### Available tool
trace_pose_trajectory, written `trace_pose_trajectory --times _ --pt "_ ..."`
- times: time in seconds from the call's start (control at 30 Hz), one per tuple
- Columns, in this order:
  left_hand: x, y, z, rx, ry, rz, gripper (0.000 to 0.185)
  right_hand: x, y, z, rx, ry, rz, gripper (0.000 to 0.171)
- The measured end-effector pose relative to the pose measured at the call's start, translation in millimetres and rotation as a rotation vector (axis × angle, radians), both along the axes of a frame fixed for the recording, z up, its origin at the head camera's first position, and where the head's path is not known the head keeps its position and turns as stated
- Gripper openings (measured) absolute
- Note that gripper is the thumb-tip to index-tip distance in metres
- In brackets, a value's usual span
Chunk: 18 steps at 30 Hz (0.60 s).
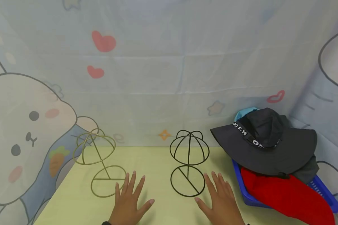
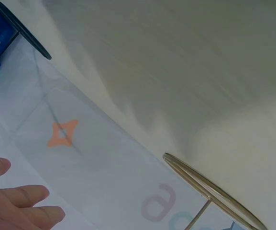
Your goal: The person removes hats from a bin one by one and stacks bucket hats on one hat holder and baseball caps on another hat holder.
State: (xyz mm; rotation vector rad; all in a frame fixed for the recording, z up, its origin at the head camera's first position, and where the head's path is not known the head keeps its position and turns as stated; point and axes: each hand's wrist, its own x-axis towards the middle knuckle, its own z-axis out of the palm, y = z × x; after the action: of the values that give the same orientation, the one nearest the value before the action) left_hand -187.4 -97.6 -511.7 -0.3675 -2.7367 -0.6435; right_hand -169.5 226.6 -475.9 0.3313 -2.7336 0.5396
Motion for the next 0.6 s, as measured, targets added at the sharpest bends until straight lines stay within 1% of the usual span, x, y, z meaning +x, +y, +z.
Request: trace_pose_trajectory --times 0.23,0.37,0.6 --pt "-1.9 1.1 -4.7 -0.026 0.044 0.022 0.082 0.0 2.3 3.6 -0.004 -0.023 -0.015 0.081" --pt "-0.6 1.6 -4.4 -0.017 0.063 0.019 0.081 1.0 3.0 4.8 -0.002 -0.024 -0.028 0.08" --pt "0.2 1.6 -2.2 -0.008 0.068 0.023 0.08 1.4 4.1 9.8 -0.026 -0.041 -0.036 0.081"
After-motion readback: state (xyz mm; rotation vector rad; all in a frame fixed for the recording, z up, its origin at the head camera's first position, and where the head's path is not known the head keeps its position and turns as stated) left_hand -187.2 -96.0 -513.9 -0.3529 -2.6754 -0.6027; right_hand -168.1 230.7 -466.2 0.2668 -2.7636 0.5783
